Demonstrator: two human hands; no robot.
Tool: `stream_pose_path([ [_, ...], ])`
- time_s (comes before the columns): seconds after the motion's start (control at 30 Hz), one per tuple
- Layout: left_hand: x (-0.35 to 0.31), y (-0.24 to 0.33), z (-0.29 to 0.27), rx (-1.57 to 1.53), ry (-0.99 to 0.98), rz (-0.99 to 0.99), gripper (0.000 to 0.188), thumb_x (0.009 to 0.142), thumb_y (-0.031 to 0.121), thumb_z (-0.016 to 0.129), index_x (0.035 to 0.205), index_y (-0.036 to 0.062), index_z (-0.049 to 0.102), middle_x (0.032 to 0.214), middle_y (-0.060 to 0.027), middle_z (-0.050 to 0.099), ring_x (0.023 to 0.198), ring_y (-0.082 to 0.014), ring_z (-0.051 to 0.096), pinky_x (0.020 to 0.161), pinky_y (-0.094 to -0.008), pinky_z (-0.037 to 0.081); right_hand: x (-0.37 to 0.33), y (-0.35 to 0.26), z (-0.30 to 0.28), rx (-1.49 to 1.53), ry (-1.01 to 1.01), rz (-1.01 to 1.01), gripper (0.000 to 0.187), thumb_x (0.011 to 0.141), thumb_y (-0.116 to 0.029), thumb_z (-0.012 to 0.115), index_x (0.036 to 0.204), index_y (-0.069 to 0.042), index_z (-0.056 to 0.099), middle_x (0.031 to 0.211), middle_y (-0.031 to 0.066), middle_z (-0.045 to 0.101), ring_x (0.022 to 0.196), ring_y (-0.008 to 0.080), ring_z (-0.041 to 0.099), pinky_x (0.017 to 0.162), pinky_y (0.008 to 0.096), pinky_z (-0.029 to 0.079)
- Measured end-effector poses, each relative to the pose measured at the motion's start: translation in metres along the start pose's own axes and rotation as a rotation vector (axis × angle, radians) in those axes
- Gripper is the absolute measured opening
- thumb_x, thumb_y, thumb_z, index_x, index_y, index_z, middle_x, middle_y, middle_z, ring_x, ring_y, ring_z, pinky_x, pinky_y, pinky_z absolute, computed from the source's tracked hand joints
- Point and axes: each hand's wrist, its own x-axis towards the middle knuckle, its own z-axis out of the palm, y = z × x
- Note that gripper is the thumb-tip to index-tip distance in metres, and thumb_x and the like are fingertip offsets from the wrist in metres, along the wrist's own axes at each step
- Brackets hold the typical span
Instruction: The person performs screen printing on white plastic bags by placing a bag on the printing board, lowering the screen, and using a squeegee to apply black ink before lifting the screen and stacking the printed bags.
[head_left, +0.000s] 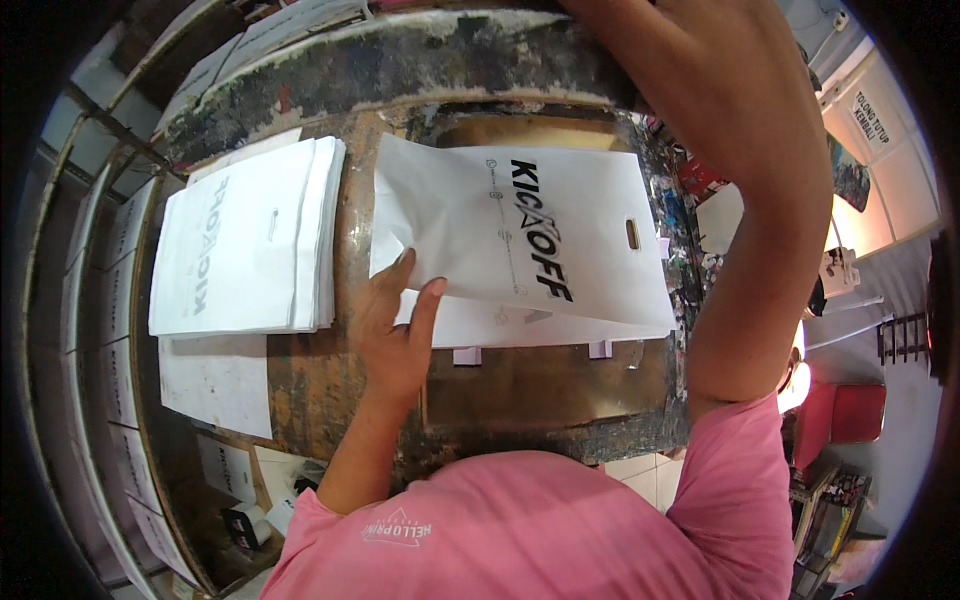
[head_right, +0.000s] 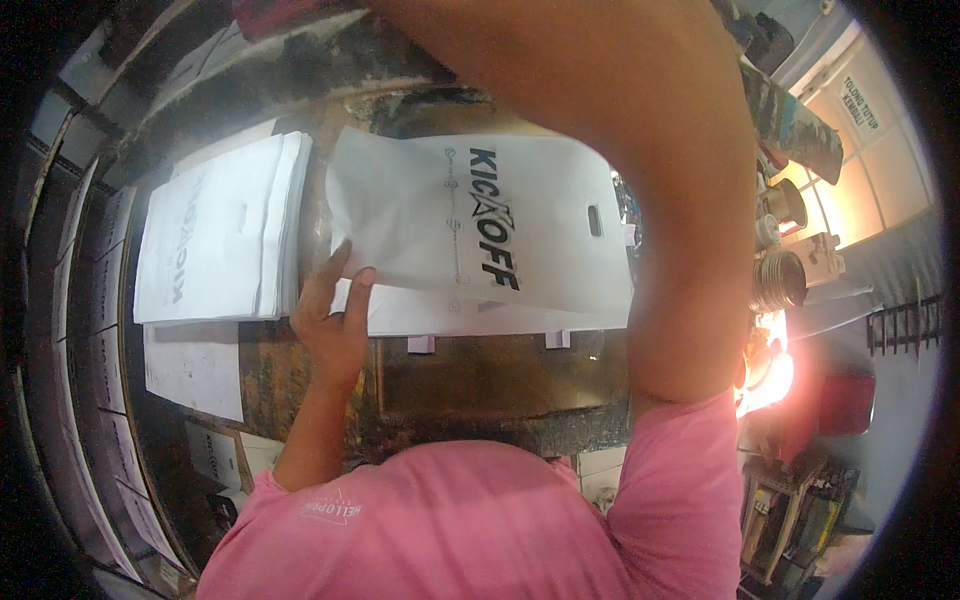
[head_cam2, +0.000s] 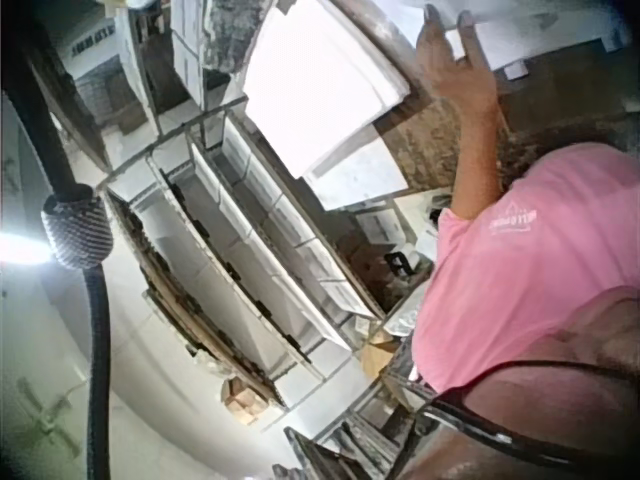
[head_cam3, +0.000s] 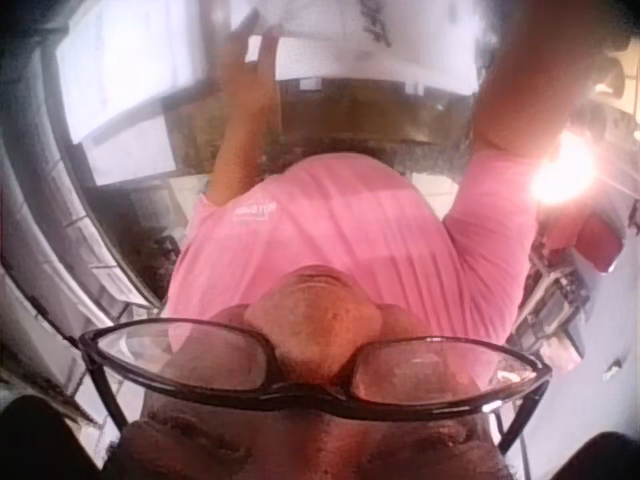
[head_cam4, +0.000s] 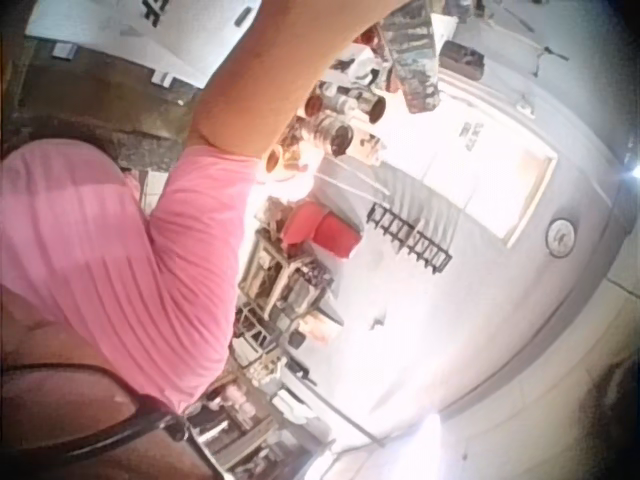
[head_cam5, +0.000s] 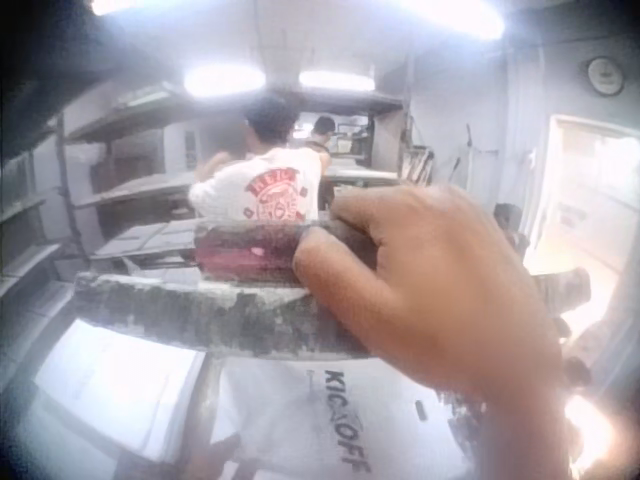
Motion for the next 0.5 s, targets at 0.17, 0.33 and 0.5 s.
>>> stream_pose_path([
  [0.17,0.005,-0.028,-0.015,-0.267,0.296,-0.274,0.039,0.093,0.006,0.073,0.13,-0.0051,0.066,0.102,-0.0132,0.075,0.082,-0.0153,0.067,0.075,-0.0296,0.054,0.008,0.02,-0.004,0.094,-0.133,0.028,0.041,0.087,-0.033,0.056,0.066,0.003,0.058,0.055,0.0149,0.055,0.051,0.0284,0.053,0.056,0.0411,0.045],
  [0.33,0.023,-0.098,-0.106,-0.277,0.184,-0.42,0.054,0.091,0.006,0.071,0.141,-0.0068,0.055,0.112,-0.0158,0.072,0.077,-0.0127,0.065,0.069,-0.0271,0.055,0.001,0.022,0.004,0.018,-0.148,0.081,0.034,0.091,-0.034,0.057,0.088,-0.001,0.066,0.076,0.019,0.064,0.066,0.0368,0.057,0.075,0.0432,0.045],
  [0.5,0.054,-0.188,-0.192,-0.245,0.176,-0.342,0.068,0.081,-0.004,0.062,0.148,-0.0072,0.047,0.128,-0.0204,0.063,0.074,-0.0123,0.065,0.065,-0.0263,0.056,-0.005,0.025,-0.002,-0.119,-0.22,-0.025,0.034,0.095,-0.031,0.058,0.106,0.0,0.068,0.095,0.0234,0.068,0.088,0.0423,0.061,0.088,0.0436,0.047],
])
